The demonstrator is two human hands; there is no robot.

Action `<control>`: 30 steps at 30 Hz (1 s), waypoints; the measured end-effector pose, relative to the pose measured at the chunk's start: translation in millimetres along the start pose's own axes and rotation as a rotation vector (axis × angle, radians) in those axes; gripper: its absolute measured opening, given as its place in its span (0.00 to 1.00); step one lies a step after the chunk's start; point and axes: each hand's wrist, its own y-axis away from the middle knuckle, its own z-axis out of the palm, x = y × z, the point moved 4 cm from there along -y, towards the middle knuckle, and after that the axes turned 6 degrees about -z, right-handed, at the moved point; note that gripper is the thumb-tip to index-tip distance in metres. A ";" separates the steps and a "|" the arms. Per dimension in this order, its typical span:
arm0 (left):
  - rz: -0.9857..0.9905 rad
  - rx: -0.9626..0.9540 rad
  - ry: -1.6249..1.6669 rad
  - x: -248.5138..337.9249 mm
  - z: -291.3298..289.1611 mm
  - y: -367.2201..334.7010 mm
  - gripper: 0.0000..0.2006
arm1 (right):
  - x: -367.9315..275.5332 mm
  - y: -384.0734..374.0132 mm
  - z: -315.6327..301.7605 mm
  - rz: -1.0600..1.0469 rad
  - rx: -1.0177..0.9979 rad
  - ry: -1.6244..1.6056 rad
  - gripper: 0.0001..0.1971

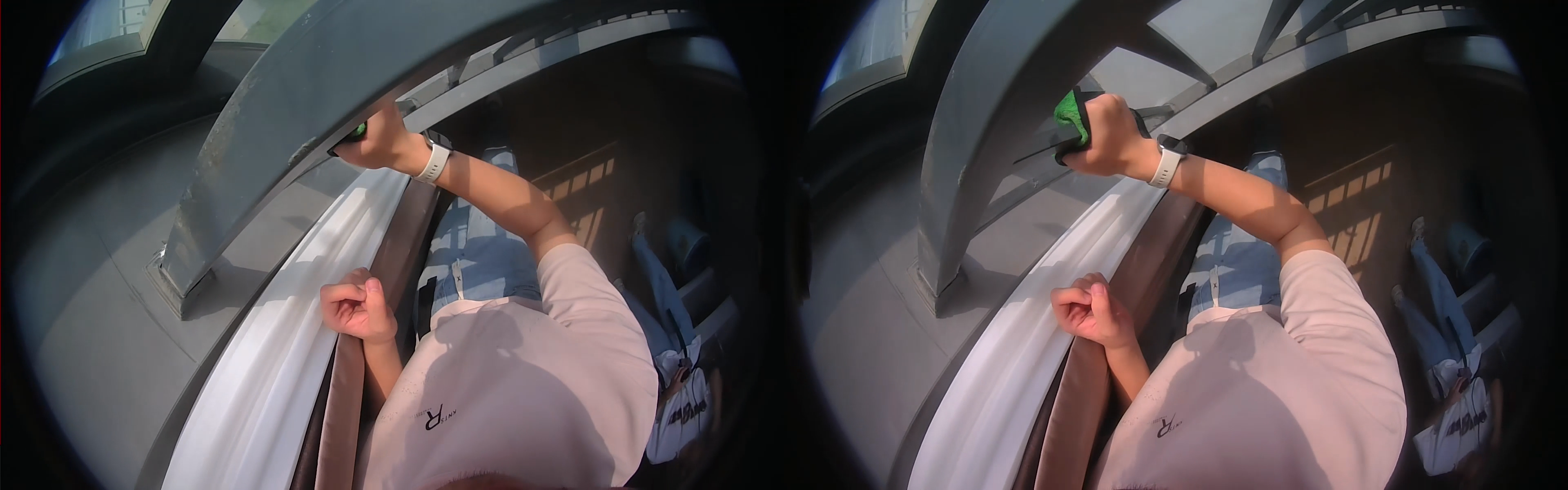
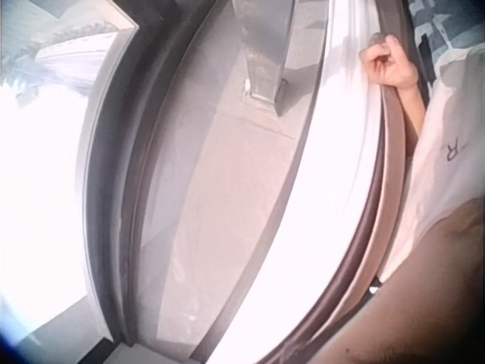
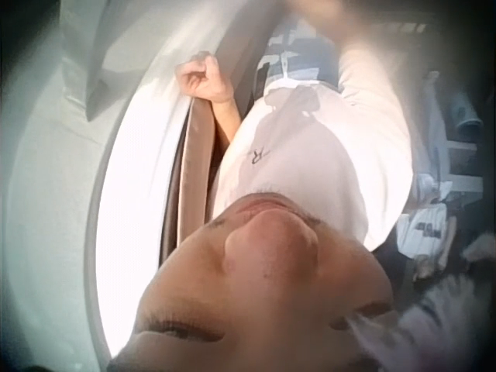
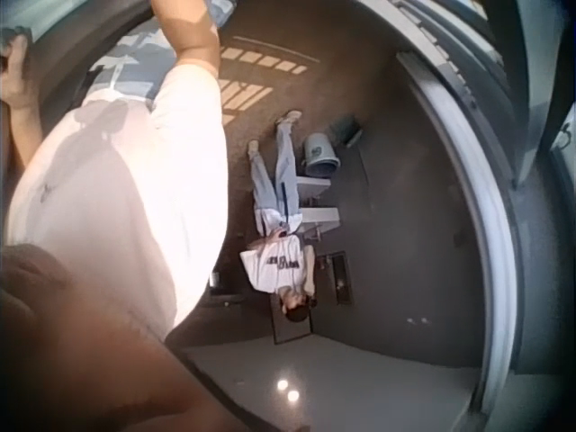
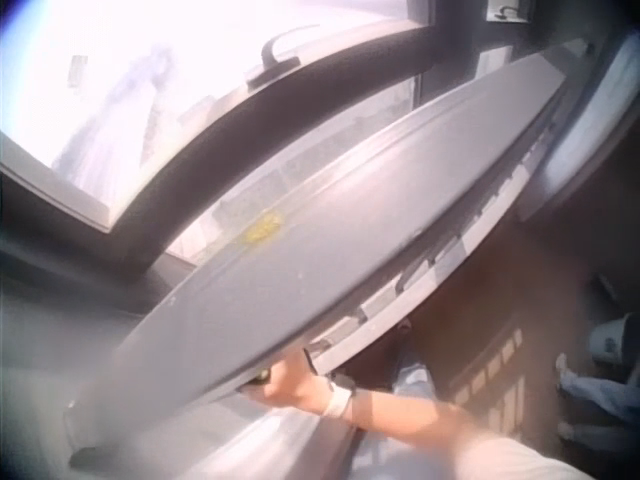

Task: The person washes a cloth under running water at a sink, wipes down a window frame and glass with the cloth, rinses the cloth in the sink, and wipes the window again.

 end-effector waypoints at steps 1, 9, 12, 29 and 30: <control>-0.006 0.000 0.004 -2.5 -0.1 -0.6 0.13 | -29.3 -11.4 8.5 -0.013 -0.077 0.082 0.09; -0.089 -0.070 -0.067 -6.2 1.6 -1.6 0.13 | -48.7 -29.3 12.1 -0.369 -0.061 0.087 0.12; -0.055 -0.068 -0.062 -11.9 2.9 -4.2 0.14 | 49.3 27.5 0.3 -0.210 -0.181 0.162 0.13; -0.135 -0.256 0.223 87.2 65.6 64.4 0.12 | -14.8 14.8 -43.7 0.091 -0.057 0.190 0.11; -0.144 -0.224 0.277 87.9 68.8 66.2 0.13 | -50.6 -7.7 -36.5 0.082 -0.085 0.113 0.12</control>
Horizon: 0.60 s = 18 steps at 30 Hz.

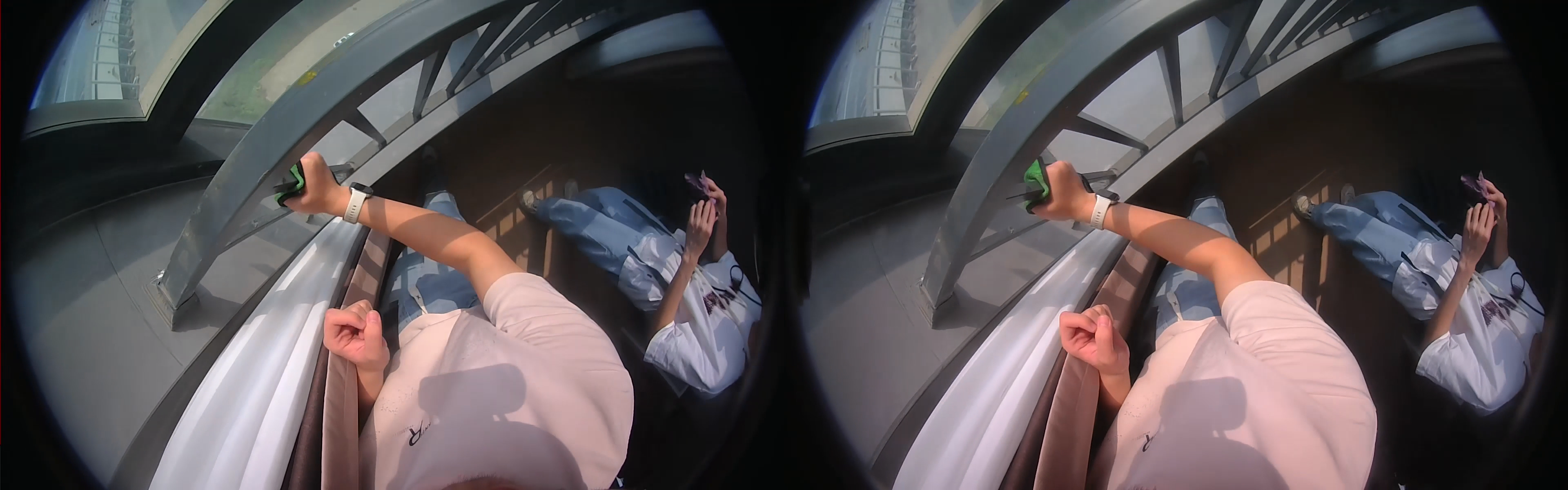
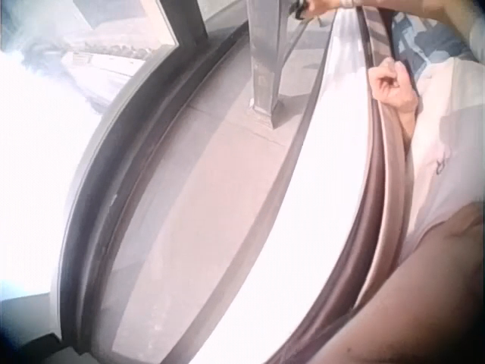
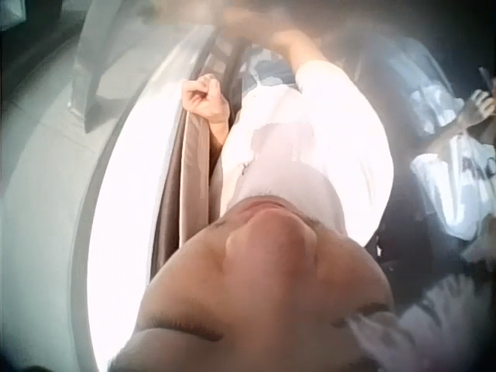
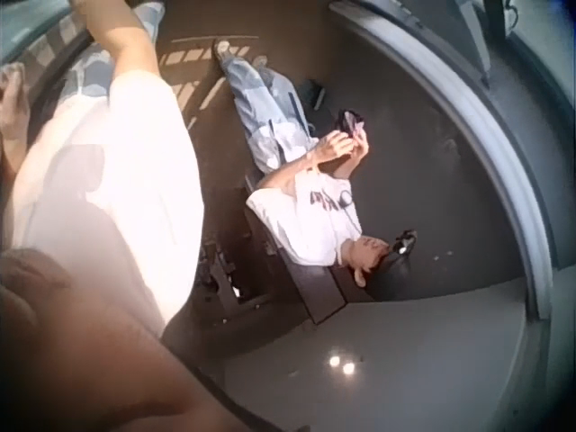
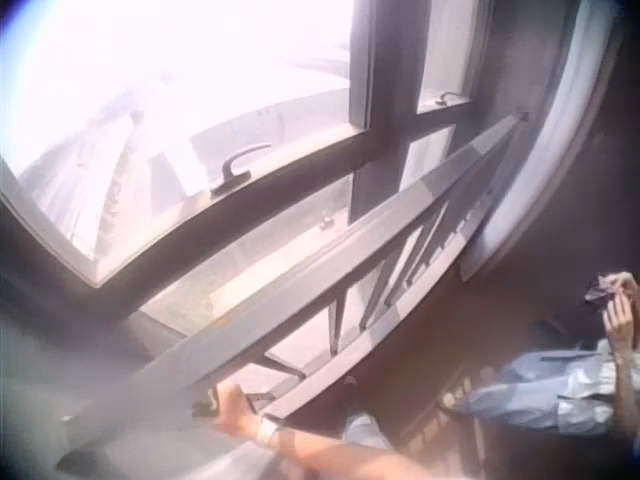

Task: The person washes a cloth under running water at a sink, wipes down a window frame and glass with the cloth, rinses the cloth in the sink, and wipes the window again.

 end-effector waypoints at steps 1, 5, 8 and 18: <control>0.019 -0.003 0.013 -5.0 2.8 2.0 0.12 | -29.3 -14.1 -0.3 -0.096 0.130 -0.045 0.12; -0.045 -0.048 -0.021 -34.0 1.9 -7.0 0.12 | -57.5 -30.0 5.4 -0.299 0.255 0.071 0.16; -0.158 -0.043 0.040 -65.8 -34.6 -28.8 0.12 | 9.0 -17.4 33.3 -0.276 0.127 0.019 0.14; -0.201 0.104 0.162 -54.0 -131.5 -51.8 0.09 | 16.6 21.3 83.9 -0.015 -0.268 0.089 0.07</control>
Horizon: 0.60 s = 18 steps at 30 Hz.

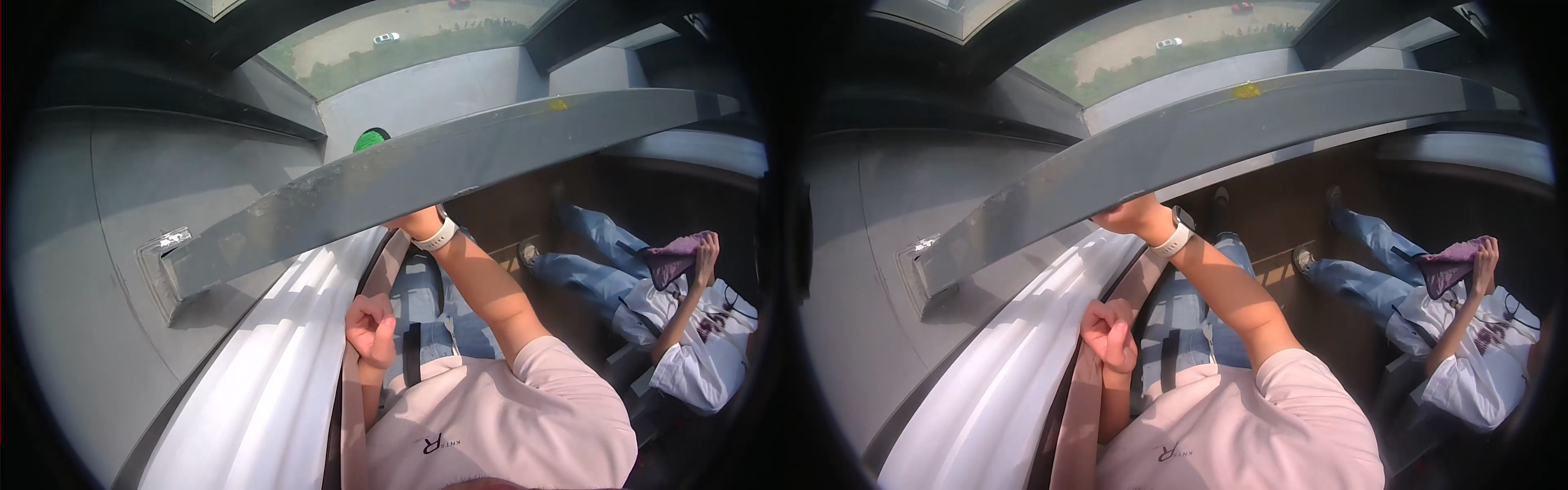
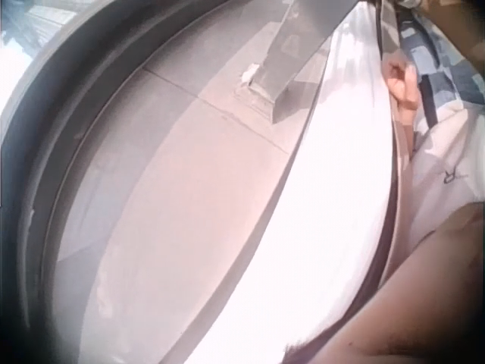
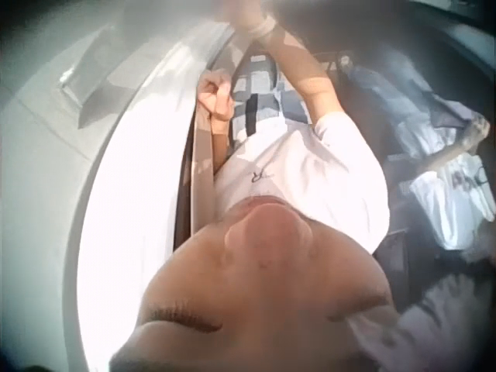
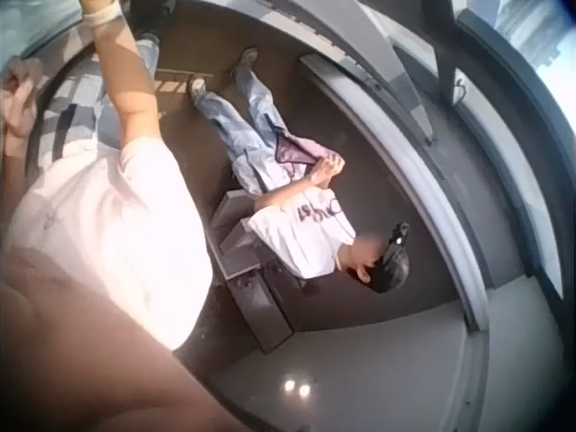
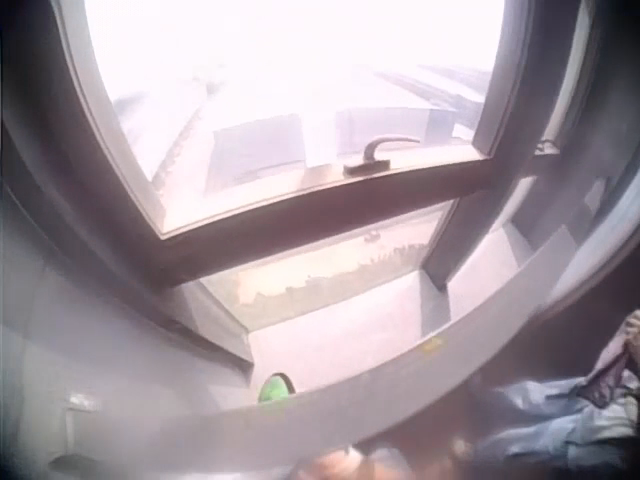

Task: The person washes a cloth under running water at a sink, wipes down a window frame and glass with the cloth, rinses the cloth in the sink, and wipes the window again.

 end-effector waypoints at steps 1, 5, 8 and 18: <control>0.003 0.024 0.005 4.1 -8.3 8.2 0.09 | -13.9 -8.8 5.6 -0.089 -0.055 -0.089 0.06; -0.039 -0.089 -0.009 18.0 1.7 7.3 0.10 | 20.9 4.8 12.0 0.008 -0.046 0.009 0.07; -0.009 -0.202 -0.065 29.8 -7.5 27.8 0.14 | 8.6 19.3 27.1 0.043 -0.071 0.022 0.07; -0.028 0.001 0.183 21.7 -37.1 21.6 0.10 | -20.4 -3.7 27.3 -0.011 -0.087 0.036 0.07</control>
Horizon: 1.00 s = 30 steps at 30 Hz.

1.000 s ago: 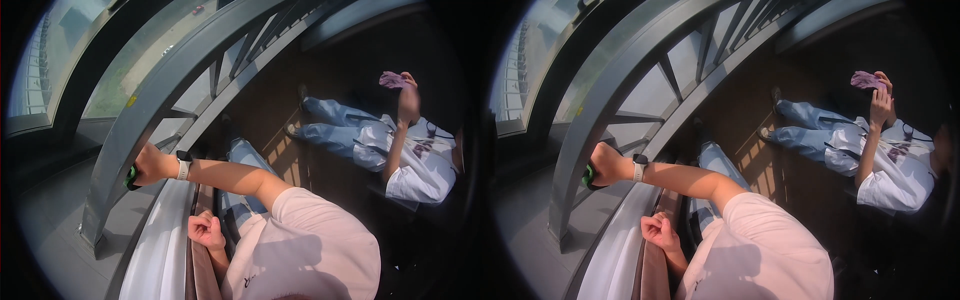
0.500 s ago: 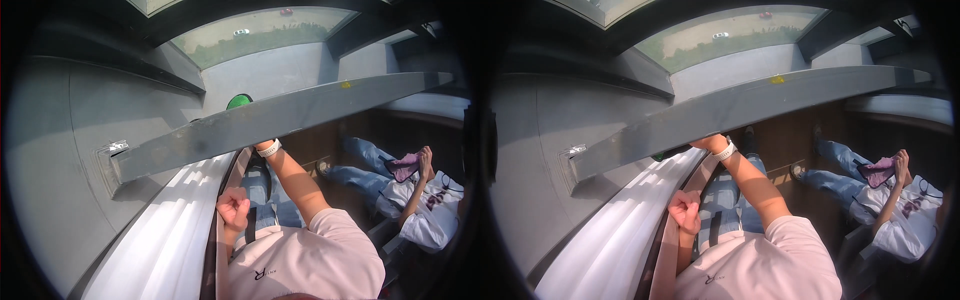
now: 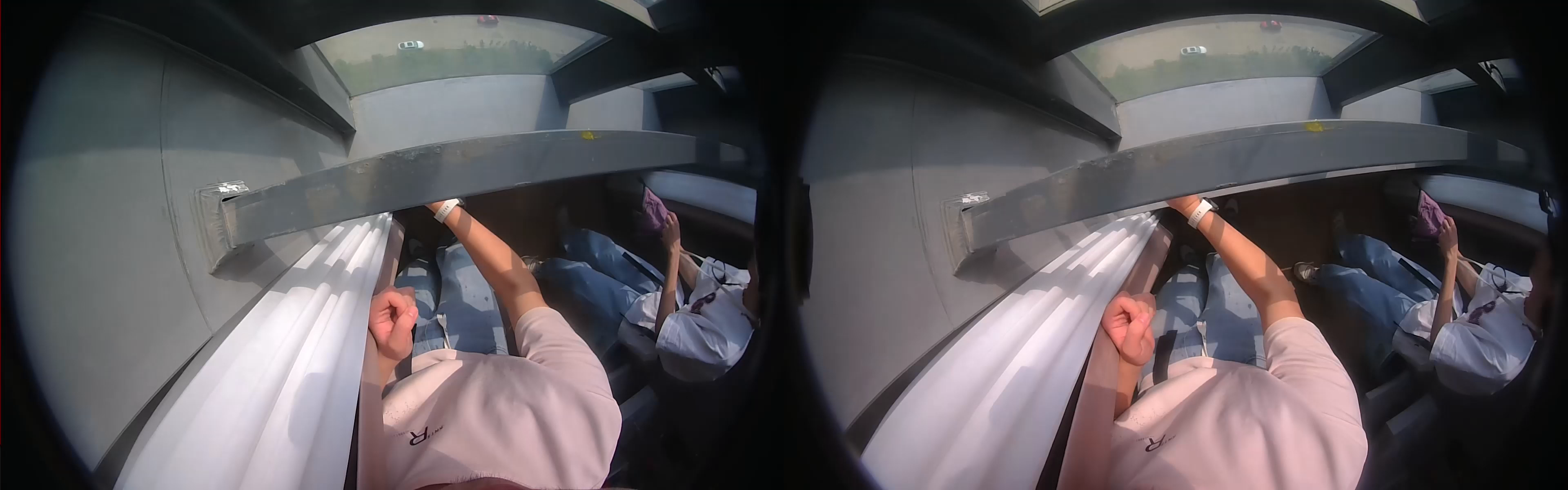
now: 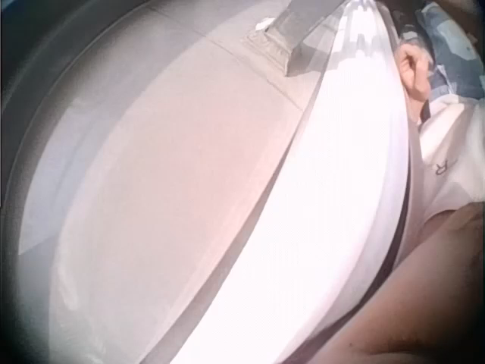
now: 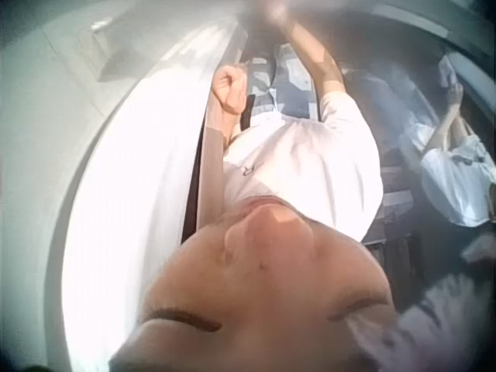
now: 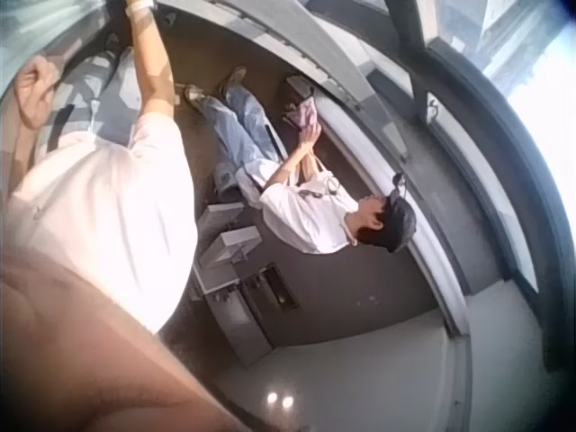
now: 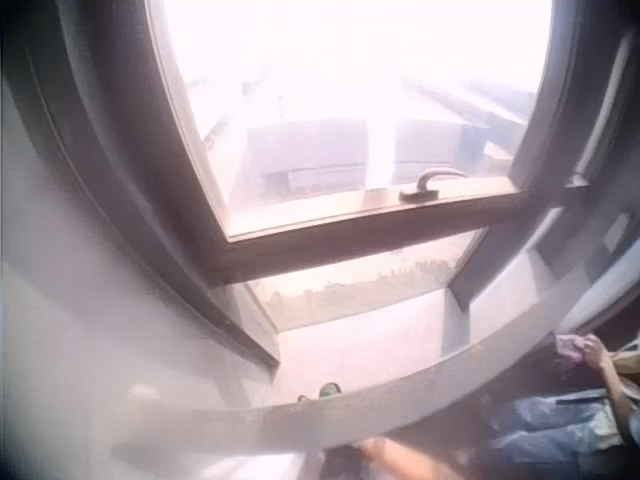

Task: The person washes a cloth under running water at a sink, wipes down a window frame and glass with the cloth, rinses the cloth in the sink, and wipes the window again.

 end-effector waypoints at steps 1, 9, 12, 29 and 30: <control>0.026 -0.027 0.038 8.5 1.5 -2.9 0.10 | 3.0 -3.4 -1.2 -0.009 -0.004 0.003 0.07; 0.013 -0.180 -0.166 -1.0 6.8 -13.1 0.09 | 17.4 -6.8 10.1 -0.036 -0.032 -0.007 0.08; -0.071 -0.199 -0.225 -19.2 10.5 13.3 0.12 | 11.8 4.8 11.2 -0.044 -0.045 -0.018 0.08; 0.075 0.055 0.007 74.5 100.0 79.7 0.10 | -16.1 72.0 -98.8 0.231 -0.047 -0.104 0.15; 0.054 0.071 0.014 74.6 111.4 81.9 0.10 | -33.7 75.9 -120.8 0.099 0.105 -0.159 0.15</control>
